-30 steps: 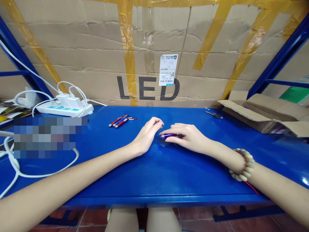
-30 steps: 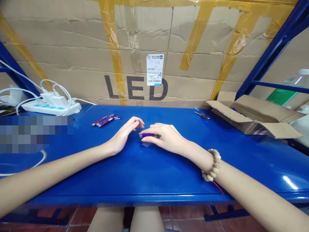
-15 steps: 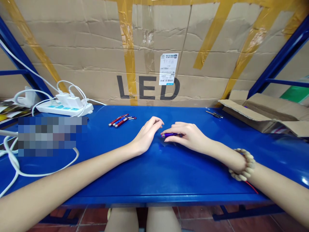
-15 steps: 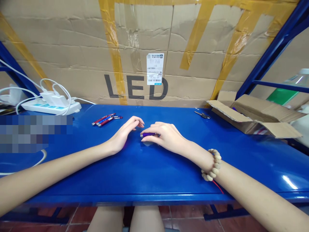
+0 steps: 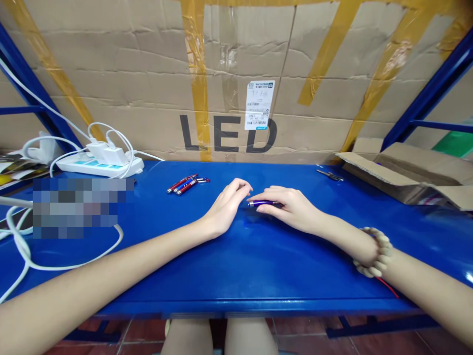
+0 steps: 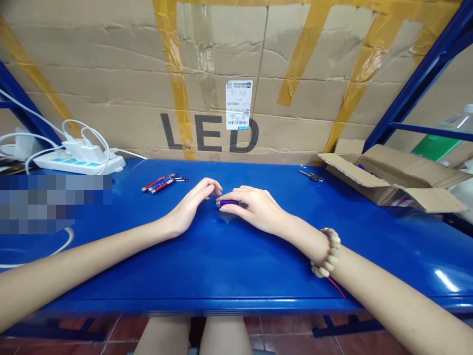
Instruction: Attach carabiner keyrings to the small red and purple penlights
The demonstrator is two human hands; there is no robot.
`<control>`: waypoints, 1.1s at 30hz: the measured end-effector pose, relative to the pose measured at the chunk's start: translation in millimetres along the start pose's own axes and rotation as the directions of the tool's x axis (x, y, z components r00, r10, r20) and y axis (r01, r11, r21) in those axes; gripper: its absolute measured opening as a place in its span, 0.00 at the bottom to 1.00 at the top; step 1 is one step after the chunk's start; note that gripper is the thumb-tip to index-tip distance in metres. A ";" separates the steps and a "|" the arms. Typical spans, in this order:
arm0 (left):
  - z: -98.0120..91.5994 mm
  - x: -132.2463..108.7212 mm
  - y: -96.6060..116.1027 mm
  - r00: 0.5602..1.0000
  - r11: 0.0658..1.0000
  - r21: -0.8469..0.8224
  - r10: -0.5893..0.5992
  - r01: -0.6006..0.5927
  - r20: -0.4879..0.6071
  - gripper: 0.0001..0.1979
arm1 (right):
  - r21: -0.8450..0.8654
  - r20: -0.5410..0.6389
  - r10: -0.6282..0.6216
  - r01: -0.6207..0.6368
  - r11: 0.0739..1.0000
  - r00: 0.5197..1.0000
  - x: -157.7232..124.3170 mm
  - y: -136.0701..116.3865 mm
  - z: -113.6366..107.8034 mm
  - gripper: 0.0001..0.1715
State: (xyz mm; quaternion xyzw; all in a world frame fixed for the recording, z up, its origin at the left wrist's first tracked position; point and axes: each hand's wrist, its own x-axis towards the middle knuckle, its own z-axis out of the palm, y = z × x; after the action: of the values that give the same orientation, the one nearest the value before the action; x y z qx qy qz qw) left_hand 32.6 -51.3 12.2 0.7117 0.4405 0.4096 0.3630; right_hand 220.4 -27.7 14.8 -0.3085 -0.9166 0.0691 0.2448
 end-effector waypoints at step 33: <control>0.8 0.9 -2.4 1.000 1.000 0.006 0.002 -0.002 -0.004 0.13 | 0.000 0.024 -0.015 0.015 1.000 1.000 0.6 4.1 0.5 0.20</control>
State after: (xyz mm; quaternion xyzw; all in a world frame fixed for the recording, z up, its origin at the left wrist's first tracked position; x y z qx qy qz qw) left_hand 32.7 -49.7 9.9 0.7122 0.4417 0.4102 0.3596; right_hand 222.0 -24.1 13.4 -0.3008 -0.9218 0.0708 0.2343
